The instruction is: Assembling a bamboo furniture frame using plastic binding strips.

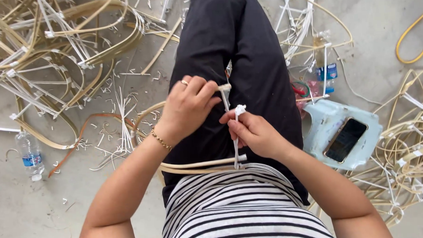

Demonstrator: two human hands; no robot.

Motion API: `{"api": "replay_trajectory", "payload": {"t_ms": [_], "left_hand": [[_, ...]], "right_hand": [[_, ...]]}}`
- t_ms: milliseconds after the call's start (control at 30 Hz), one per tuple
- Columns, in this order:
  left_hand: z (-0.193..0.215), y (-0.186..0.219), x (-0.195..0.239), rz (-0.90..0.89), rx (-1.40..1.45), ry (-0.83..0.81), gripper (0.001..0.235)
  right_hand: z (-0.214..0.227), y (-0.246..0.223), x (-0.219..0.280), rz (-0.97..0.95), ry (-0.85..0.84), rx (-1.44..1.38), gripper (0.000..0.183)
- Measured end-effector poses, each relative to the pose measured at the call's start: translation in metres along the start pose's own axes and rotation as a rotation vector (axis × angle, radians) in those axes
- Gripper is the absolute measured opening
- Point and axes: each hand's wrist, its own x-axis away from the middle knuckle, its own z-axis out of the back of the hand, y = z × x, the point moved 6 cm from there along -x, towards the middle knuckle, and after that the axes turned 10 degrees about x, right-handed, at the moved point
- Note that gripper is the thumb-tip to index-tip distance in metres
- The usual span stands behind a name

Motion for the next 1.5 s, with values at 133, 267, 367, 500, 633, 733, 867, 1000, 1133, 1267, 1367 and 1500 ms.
{"api": "replay_trajectory", "payload": {"t_ms": [133,267,367,500,633,733,867,1000,1133,1267,1367,1500], "left_hand": [[0.017,-0.002,-0.002,0.084,0.139,0.047,0.020],[0.015,0.003,-0.005,0.170,0.345,-0.107,0.026],[0.010,0.015,-0.011,0.119,0.334,-0.219,0.018],[-0.006,0.015,-0.014,0.233,0.337,-0.345,0.020],[-0.008,0.022,-0.020,0.235,0.363,-0.387,0.017],[-0.009,0.027,-0.023,0.273,0.362,-0.488,0.014],[-0.014,0.019,-0.021,0.268,0.388,-0.490,0.014],[-0.021,0.019,-0.019,0.164,0.416,-0.463,0.017],[-0.023,0.015,-0.021,0.250,0.382,-0.546,0.014],[-0.031,0.018,-0.025,0.257,0.372,-0.567,0.014],[-0.036,0.019,-0.027,0.259,0.340,-0.552,0.014],[-0.029,0.012,-0.026,0.271,0.314,-0.512,0.014]], "right_hand": [[-0.004,0.001,0.004,0.000,-0.020,-0.052,0.033],[-0.001,-0.002,0.008,0.004,0.053,0.084,0.034],[-0.002,0.013,0.010,-0.007,0.080,0.142,0.033],[-0.004,-0.002,0.017,-0.007,0.109,0.150,0.032],[-0.008,-0.001,0.019,0.026,0.128,0.167,0.032],[-0.005,-0.008,0.024,0.001,0.156,0.149,0.024],[0.030,-0.048,0.040,0.370,0.524,0.383,0.034],[0.036,-0.063,0.049,0.648,0.512,0.511,0.022],[0.076,0.029,0.040,0.367,0.551,-0.026,0.010],[0.075,0.004,0.032,0.431,0.461,-0.529,0.017],[0.062,-0.020,0.036,0.554,0.291,-0.692,0.020],[0.044,0.014,0.042,0.441,0.142,-0.866,0.022]]}}
